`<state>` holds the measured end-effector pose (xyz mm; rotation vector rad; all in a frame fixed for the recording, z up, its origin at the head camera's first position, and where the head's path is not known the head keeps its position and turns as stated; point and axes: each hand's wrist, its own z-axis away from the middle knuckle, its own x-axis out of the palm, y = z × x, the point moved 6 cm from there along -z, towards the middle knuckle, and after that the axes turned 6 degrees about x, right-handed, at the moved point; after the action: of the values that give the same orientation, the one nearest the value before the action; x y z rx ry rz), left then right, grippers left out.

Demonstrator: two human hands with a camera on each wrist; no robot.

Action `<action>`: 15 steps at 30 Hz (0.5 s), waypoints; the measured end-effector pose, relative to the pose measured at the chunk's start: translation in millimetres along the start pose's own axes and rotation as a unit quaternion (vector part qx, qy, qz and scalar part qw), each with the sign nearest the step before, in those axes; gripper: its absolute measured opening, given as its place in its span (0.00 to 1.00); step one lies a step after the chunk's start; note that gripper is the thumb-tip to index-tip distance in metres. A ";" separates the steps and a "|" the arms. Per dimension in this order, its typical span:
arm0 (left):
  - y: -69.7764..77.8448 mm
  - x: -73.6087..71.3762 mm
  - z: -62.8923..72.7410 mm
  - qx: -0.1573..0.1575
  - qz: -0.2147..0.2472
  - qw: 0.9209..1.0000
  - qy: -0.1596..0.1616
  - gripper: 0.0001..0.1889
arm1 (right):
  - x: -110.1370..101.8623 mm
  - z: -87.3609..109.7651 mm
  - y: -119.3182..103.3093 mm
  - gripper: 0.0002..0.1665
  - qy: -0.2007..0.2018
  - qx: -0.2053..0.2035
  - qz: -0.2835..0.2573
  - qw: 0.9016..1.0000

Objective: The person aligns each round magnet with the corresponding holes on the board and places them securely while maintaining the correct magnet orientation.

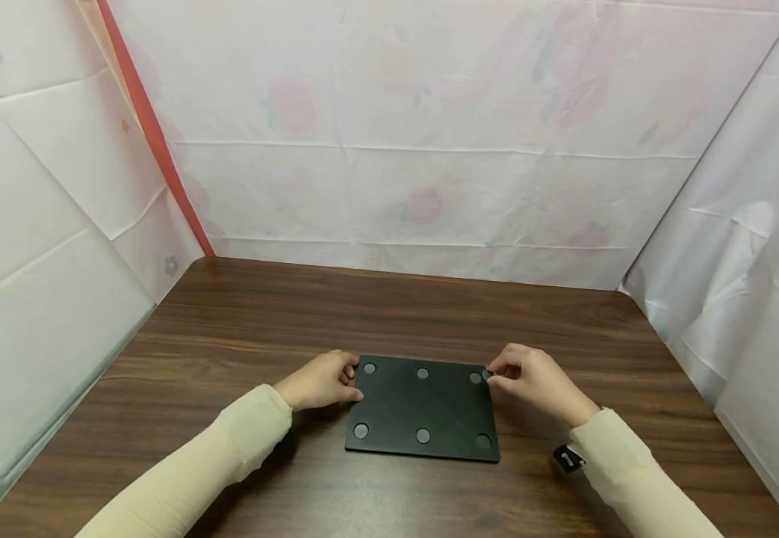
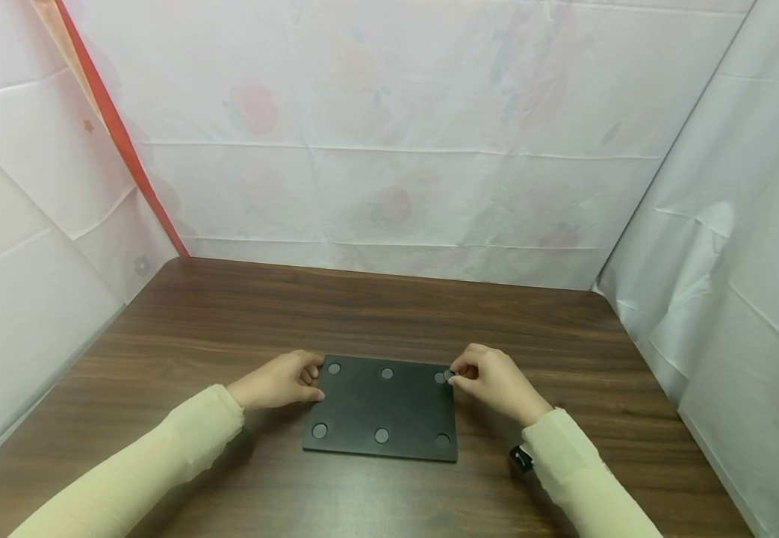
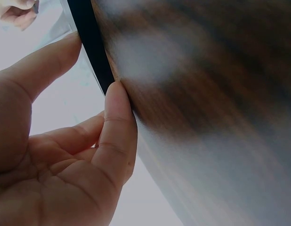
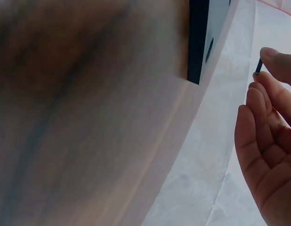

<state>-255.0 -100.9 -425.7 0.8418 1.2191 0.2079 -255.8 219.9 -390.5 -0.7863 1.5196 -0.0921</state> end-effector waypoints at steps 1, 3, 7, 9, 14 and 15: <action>-0.1 0.1 -0.2 0.000 0.001 1.000 0.000 0.34 | 1.3 1.6 -0.4 0.06 -0.001 -0.002 -0.005 1.000; -0.6 0.6 -0.6 -0.002 0.005 1.000 0.000 0.34 | 3.6 4.6 -1.4 0.06 -0.001 -0.009 -0.013 1.000; 0.0 0.0 0.0 0.000 0.004 1.000 -0.001 0.34 | 7.5 11.2 -4.2 0.07 -0.007 -0.027 -0.029 0.999; 0.1 -0.1 0.2 0.000 0.003 1.000 -0.001 0.34 | 9.0 14.5 -6.3 0.07 -0.014 -0.037 -0.035 0.999; -0.7 -1.0 0.0 0.002 0.001 1.000 0.000 0.34 | 12.2 22.1 -11.7 0.07 -0.027 -0.057 -0.046 0.997; -1.0 -1.0 -0.1 0.002 0.001 1.000 0.000 0.34 | 12.7 23.5 -12.7 0.07 -0.028 -0.060 -0.045 0.997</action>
<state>-255.7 -102.1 -425.7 0.8466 1.2195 0.2060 -228.0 213.2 -398.1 -0.9468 1.4466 -0.0459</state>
